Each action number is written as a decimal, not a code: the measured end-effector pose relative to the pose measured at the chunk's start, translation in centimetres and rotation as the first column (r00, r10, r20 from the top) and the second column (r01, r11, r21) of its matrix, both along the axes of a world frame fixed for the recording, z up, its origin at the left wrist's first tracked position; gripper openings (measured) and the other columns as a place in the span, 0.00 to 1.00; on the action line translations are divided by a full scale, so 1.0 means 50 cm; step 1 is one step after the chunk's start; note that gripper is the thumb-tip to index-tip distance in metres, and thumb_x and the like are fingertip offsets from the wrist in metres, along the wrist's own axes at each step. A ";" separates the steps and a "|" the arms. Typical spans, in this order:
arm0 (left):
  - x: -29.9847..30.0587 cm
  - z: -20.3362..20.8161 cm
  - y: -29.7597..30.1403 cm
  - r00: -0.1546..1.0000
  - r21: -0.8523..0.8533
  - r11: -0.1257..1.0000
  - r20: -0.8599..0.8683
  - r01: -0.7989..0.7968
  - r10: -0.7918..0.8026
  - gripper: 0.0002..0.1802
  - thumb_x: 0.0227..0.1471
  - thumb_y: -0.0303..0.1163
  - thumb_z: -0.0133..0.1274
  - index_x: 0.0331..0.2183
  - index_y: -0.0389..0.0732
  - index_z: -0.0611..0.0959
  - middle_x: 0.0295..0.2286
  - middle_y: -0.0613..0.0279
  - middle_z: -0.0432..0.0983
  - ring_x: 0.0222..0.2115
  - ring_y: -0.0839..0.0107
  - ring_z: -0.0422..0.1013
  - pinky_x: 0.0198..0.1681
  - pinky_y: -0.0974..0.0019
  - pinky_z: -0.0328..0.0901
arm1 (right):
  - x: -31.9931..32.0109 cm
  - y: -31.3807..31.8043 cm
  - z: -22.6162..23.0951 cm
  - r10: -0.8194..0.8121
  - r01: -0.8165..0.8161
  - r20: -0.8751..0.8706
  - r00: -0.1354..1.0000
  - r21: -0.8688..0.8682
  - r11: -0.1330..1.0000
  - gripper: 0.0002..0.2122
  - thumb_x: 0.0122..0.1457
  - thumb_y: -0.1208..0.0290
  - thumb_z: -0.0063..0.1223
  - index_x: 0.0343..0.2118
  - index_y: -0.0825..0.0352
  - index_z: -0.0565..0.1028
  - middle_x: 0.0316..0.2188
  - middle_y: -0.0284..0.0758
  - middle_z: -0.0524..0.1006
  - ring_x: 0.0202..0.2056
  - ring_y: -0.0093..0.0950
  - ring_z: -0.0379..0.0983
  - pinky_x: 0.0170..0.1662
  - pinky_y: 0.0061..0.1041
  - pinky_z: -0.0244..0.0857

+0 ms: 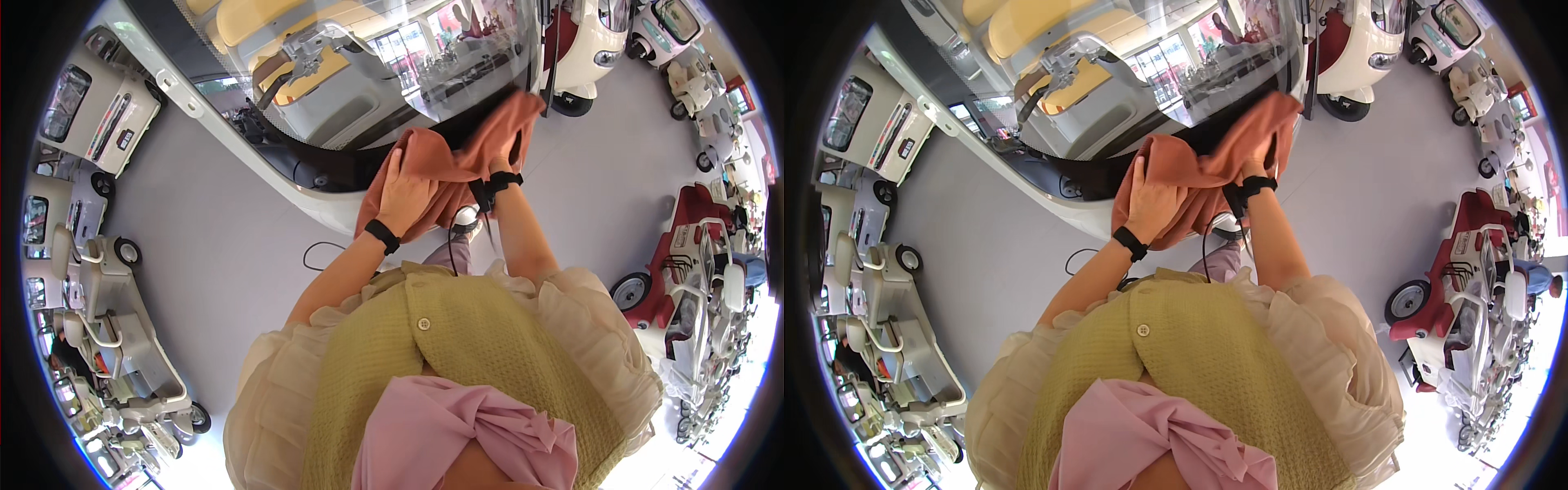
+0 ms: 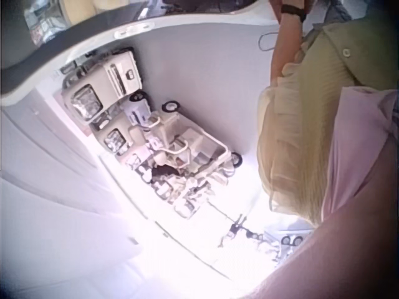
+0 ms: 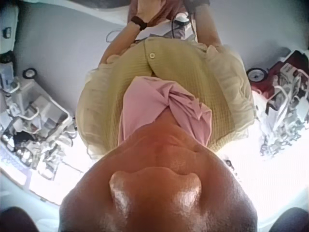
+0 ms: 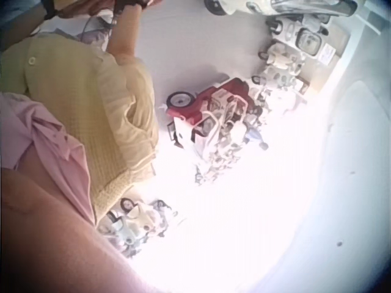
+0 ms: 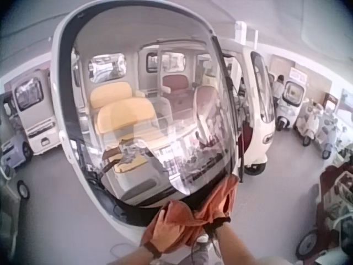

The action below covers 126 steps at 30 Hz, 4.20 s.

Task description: Cleaning the windshield of a small electric vehicle with a cloth.

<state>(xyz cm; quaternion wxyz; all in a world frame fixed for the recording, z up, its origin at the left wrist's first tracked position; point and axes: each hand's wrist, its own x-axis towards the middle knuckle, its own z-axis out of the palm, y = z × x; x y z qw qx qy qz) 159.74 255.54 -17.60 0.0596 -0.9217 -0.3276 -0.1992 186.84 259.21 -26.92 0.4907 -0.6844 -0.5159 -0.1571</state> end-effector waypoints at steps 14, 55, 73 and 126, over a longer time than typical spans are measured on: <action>-0.001 -0.124 -0.086 0.788 0.130 0.926 -0.574 0.355 -0.222 0.30 0.58 0.38 0.40 0.58 0.32 0.70 0.65 0.52 0.51 0.67 0.63 0.43 0.70 0.60 0.33 | -0.067 -0.229 -0.272 0.059 -0.271 -0.311 0.949 -0.704 0.656 0.19 0.47 0.51 0.61 0.34 0.63 0.77 0.34 0.38 0.76 0.38 0.27 0.73 0.38 0.27 0.68; -0.257 0.028 0.032 0.541 -0.275 0.911 0.737 -0.306 0.405 0.44 0.54 0.50 0.54 0.64 0.40 0.56 0.63 0.45 0.45 0.64 0.46 0.47 0.66 0.53 0.45 | -0.422 0.013 0.360 0.676 -0.579 0.475 0.563 -0.357 0.733 0.23 0.56 0.68 0.48 0.57 0.63 0.70 0.65 0.43 0.56 0.68 0.50 0.43 0.58 0.50 0.54; -0.297 0.054 0.009 0.604 -0.188 0.962 0.750 -0.199 0.271 0.45 0.54 0.43 0.53 0.64 0.33 0.52 0.62 0.38 0.47 0.62 0.45 0.49 0.63 0.52 0.48 | -0.445 0.052 0.381 0.702 -0.455 0.709 -0.065 -0.647 0.612 0.23 0.60 0.71 0.42 0.60 0.61 0.64 0.58 0.37 0.66 0.61 0.36 0.59 0.65 0.33 0.53; -0.167 0.253 0.145 0.718 0.230 0.811 0.629 -0.538 0.298 0.22 0.46 0.40 0.59 0.44 0.44 0.79 0.41 0.56 0.75 0.44 0.51 0.68 0.48 0.43 0.57 | -0.253 0.102 0.501 0.452 -0.515 0.314 0.835 0.153 0.843 0.09 0.57 0.64 0.50 0.35 0.63 0.74 0.29 0.34 0.74 0.35 0.32 0.71 0.39 0.30 0.64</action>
